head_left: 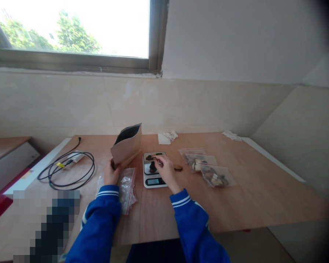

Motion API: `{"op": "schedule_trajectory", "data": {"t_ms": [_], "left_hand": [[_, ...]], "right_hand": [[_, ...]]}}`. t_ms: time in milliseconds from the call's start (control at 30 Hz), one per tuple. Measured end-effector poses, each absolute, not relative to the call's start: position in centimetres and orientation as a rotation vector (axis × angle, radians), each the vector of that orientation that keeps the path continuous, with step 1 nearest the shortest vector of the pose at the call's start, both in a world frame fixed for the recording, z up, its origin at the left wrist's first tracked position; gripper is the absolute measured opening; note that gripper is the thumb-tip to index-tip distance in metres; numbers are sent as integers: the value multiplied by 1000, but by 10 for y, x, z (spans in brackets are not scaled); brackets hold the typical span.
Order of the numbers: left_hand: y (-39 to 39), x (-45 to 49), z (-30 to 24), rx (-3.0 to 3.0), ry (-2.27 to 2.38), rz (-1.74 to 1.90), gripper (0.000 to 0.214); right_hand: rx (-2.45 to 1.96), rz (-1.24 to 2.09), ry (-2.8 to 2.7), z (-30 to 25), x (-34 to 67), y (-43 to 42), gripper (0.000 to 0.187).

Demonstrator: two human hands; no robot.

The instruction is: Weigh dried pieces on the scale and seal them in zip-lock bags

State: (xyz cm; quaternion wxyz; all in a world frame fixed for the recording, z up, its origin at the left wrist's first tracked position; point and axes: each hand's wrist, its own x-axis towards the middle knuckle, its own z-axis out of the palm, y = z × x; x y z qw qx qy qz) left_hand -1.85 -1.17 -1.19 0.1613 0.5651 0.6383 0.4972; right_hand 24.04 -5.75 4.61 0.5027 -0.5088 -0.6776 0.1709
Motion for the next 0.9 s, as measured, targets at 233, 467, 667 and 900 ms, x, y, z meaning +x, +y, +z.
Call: {"op": "schedule_trajectory", "data": {"t_ms": [233, 467, 667, 900], "left_hand": [[-8, -22, -22, 1574, 1853, 1402, 56], [-9, -21, -20, 1552, 1883, 1389, 57], [-9, -21, -20, 1557, 1905, 1342, 61], [-9, -22, -22, 1581, 1900, 1350, 61]], "right_hand": [[-1472, 108, -1985, 56, 222, -56, 25], [-1465, 142, -1850, 49, 231, -57, 26], [-1362, 264, -1664, 41, 242, -50, 26], [-1321, 204, -1397, 31, 269, -54, 27]]}}
